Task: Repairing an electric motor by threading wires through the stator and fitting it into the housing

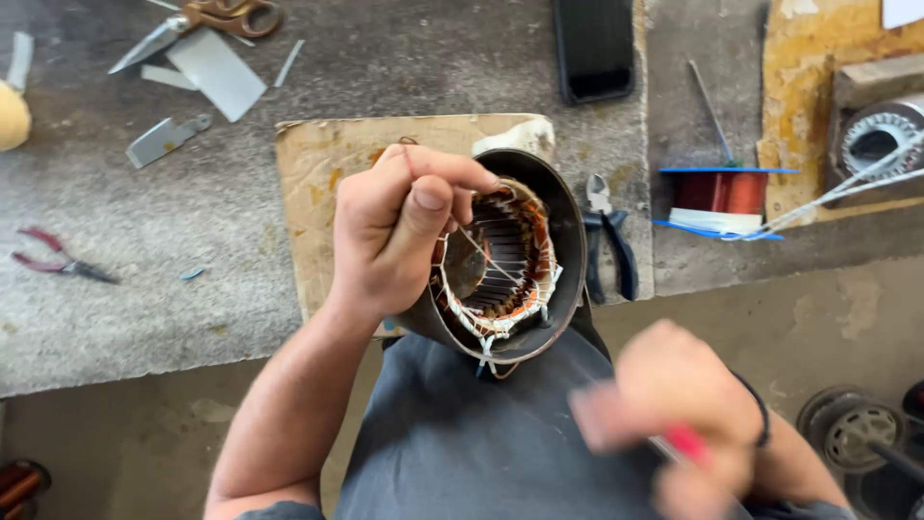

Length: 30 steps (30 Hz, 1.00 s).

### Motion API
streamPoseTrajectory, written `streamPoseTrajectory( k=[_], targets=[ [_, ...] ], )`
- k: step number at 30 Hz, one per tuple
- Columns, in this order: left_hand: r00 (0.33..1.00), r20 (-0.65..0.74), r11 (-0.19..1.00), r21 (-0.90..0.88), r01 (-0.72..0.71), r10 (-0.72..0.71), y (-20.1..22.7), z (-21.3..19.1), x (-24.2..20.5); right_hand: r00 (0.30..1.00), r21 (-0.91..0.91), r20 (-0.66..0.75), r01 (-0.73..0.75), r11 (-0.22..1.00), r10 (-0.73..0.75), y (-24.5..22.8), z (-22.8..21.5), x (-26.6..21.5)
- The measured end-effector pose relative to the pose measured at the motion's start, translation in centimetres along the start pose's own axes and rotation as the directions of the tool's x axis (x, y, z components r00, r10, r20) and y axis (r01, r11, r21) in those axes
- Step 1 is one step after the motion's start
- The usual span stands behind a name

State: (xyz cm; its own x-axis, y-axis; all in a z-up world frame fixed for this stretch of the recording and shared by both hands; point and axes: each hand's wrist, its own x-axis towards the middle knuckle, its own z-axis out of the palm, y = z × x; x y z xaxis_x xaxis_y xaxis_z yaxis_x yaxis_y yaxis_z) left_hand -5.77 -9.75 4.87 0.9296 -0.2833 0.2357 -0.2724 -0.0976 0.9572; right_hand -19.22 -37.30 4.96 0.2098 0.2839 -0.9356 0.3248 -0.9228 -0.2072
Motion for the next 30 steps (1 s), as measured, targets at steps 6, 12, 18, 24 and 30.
streamPoseTrajectory(
  k=[6, 12, 18, 24, 30],
  targets=[
    [0.996, -0.082, 0.999, -0.035, 0.025, -0.028, -0.9, -1.5, -1.3, 0.401, -0.217, -0.798, 0.505, 0.835, -0.450, -2.7, -4.3, 4.1],
    [0.990, -0.132, 0.998, -0.050, 0.036, -0.042, -1.8, -2.6, -2.8, 0.560, -0.371, -0.650, 0.357, 0.858, -0.514, -5.5, -6.4, 3.4],
    [0.987, -0.154, 0.953, -0.287, -0.094, 0.051, -6.0, -4.6, -5.0, 0.765, -0.119, -0.510, 0.390, 0.913, -0.394, -4.9, -7.0, 3.7],
    [0.948, -0.317, 0.872, -0.473, -0.123, -0.038, -9.0, -6.5, -6.5, 0.368, 0.076, -0.899, 0.663, 0.745, -0.236, -3.2, -4.9, 2.8],
    [0.916, -0.392, 0.938, -0.278, -0.207, 0.086, -12.1, -17.3, -10.0, 0.281, 0.359, -0.932, 0.616, 0.701, 0.230, -2.1, -0.4, 3.8]
  ],
)
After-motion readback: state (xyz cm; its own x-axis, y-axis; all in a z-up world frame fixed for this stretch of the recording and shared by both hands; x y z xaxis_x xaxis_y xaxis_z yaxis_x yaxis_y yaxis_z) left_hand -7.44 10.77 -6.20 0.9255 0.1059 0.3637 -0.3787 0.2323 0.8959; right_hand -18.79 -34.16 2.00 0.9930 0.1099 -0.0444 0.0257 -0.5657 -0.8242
